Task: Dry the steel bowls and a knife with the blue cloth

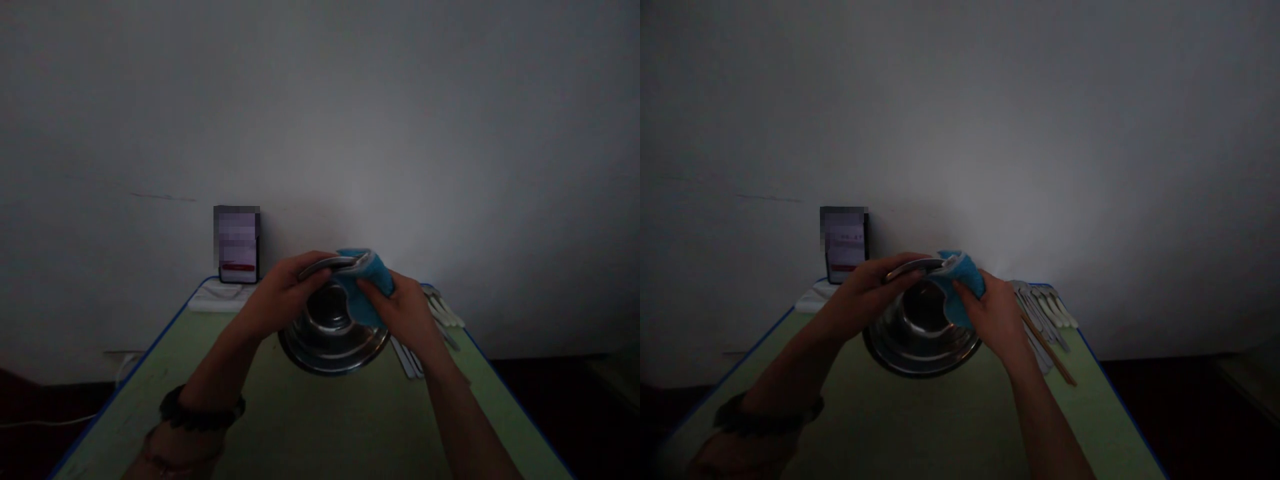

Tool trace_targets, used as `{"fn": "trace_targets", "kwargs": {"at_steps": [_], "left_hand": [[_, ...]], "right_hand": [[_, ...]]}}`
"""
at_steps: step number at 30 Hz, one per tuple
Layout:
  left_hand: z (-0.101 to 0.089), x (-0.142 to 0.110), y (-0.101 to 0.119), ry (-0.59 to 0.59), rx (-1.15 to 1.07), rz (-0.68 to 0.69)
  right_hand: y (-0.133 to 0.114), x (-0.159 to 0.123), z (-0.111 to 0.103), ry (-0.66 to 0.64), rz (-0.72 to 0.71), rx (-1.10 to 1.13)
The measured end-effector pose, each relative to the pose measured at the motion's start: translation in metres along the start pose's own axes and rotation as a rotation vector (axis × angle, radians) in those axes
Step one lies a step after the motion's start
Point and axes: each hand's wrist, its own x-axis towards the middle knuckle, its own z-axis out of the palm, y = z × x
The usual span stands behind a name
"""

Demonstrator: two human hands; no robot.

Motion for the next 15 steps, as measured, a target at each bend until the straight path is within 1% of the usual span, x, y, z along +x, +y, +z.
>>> {"fn": "trace_targets", "kwargs": {"at_steps": [1, 3, 5, 7, 9, 10, 12, 13, 15], "left_hand": [[0.001, 0.000, 0.000, 0.073, -0.014, -0.005], [0.007, 0.001, -0.001, 0.261, -0.039, -0.002], [0.016, 0.001, -0.002, 0.443, -0.066, 0.015], [0.028, 0.002, -0.004, 0.593, -0.069, 0.033], [0.040, 0.002, -0.005, 0.701, -0.039, 0.036], [0.045, 0.003, -0.006, 0.731, -0.027, 0.033], [0.049, 0.004, -0.006, 0.732, -0.021, 0.017], [0.047, 0.004, -0.006, 0.708, -0.027, 0.006], [0.038, 0.004, -0.005, 0.610, -0.052, -0.023]], "right_hand": [[0.002, 0.000, 0.003, 0.053, 0.028, 0.050], [0.007, 0.001, 0.011, 0.152, 0.106, 0.189], [0.013, 0.001, 0.021, 0.204, 0.200, 0.369], [0.019, 0.002, 0.032, 0.211, 0.288, 0.608], [0.023, 0.003, 0.040, 0.185, 0.379, 0.831], [0.024, 0.003, 0.042, 0.166, 0.420, 0.908], [0.027, 0.004, 0.042, 0.134, 0.470, 0.965], [0.028, 0.004, 0.040, 0.119, 0.476, 0.948], [0.031, 0.005, 0.033, 0.073, 0.442, 0.866]]}}
